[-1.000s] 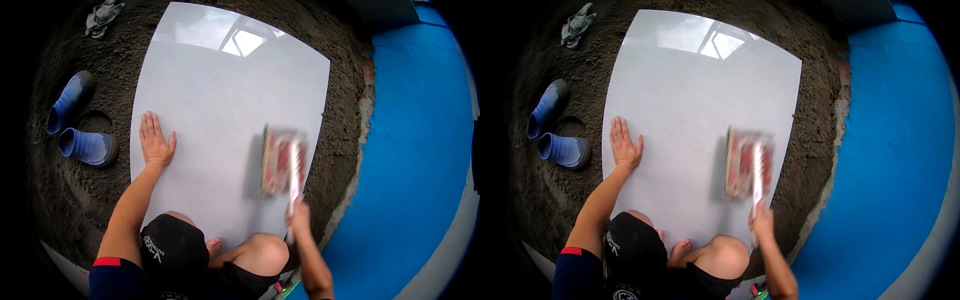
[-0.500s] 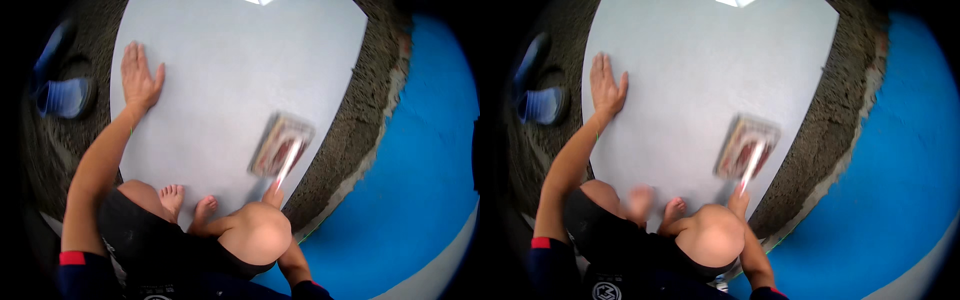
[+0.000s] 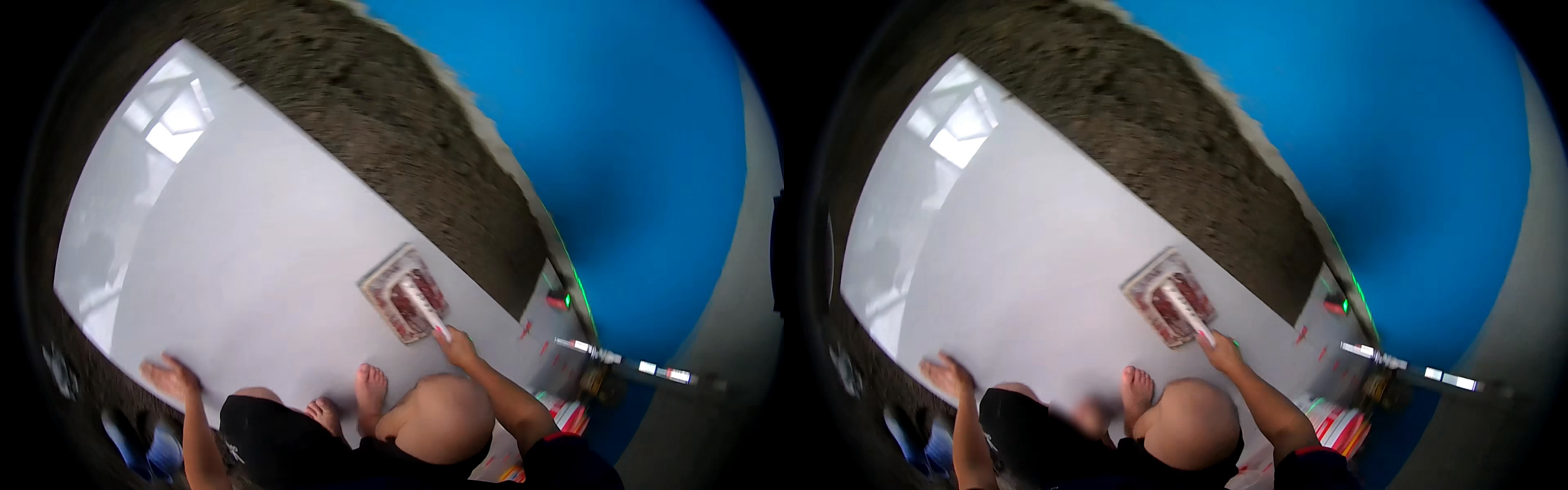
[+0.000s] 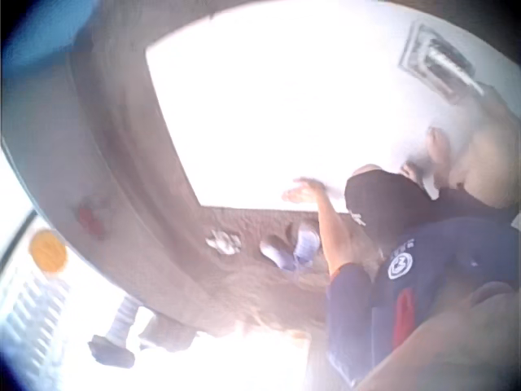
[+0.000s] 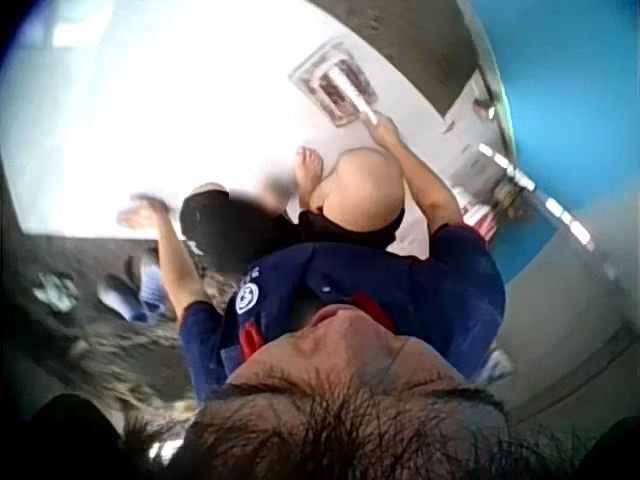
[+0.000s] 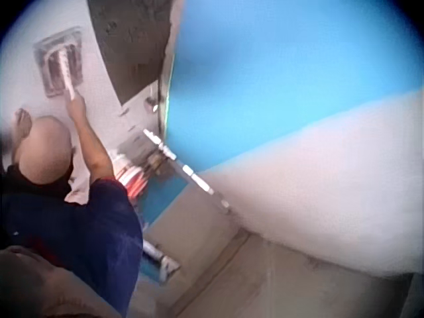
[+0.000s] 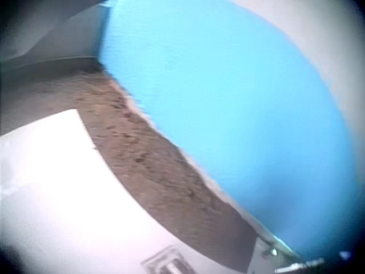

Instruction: The person places floor tiles onto a sand bed, taps them into position using a hand tool, and inserts levelers and spacers to align them.

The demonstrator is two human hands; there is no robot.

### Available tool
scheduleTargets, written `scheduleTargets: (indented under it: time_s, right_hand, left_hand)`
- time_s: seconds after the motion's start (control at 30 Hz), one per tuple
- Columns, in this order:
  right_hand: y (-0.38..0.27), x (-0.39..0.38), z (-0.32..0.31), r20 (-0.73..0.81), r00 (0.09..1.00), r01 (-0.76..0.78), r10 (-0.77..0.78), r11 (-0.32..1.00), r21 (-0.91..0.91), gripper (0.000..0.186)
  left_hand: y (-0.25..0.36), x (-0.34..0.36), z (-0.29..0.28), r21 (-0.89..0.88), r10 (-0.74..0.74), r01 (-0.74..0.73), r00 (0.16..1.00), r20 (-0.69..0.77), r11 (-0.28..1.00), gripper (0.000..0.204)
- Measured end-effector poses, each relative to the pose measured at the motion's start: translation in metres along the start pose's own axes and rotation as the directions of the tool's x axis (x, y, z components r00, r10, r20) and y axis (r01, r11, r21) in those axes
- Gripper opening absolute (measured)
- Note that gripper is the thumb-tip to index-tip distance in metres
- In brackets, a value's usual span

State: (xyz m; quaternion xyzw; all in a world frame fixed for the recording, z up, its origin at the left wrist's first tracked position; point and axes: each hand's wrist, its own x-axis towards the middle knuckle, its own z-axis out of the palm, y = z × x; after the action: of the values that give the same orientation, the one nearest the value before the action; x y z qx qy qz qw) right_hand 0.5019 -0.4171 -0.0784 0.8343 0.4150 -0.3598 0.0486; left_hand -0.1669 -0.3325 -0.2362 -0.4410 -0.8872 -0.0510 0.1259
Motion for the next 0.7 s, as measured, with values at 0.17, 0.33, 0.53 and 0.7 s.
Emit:
scheduleTargets:
  time_s: [0.17, 0.33, 0.53, 0.7]
  right_hand:
    - [0.013, -0.015, 0.008, -0.208, 0.968, 0.161, -0.140, 0.983, 0.088, 0.050]
    - [0.041, -0.041, -0.006, -0.589, 0.787, 0.163, 0.183, 0.859, 0.485, 0.036]
    - [0.173, -0.078, 0.035, -0.519, 0.438, 0.142, 0.734, 0.513, 0.846, 0.034]
    - [0.252, -0.105, 0.128, 0.093, 0.499, 0.177, 0.862, -0.206, 0.962, 0.018]
  left_hand:
    - [0.001, 0.017, -0.009, 0.405, 0.168, -0.260, 0.954, 0.248, 0.877, 0.063]
    - [0.075, 0.013, -0.068, 0.169, 0.375, -0.580, 0.694, 0.615, 0.797, 0.048]
    - [0.189, 0.049, -0.076, -0.233, 0.650, -0.664, 0.492, 0.579, 0.710, 0.038]
    - [0.249, 0.126, -0.111, -0.355, 0.770, -0.706, 0.431, 0.470, 0.612, 0.031]
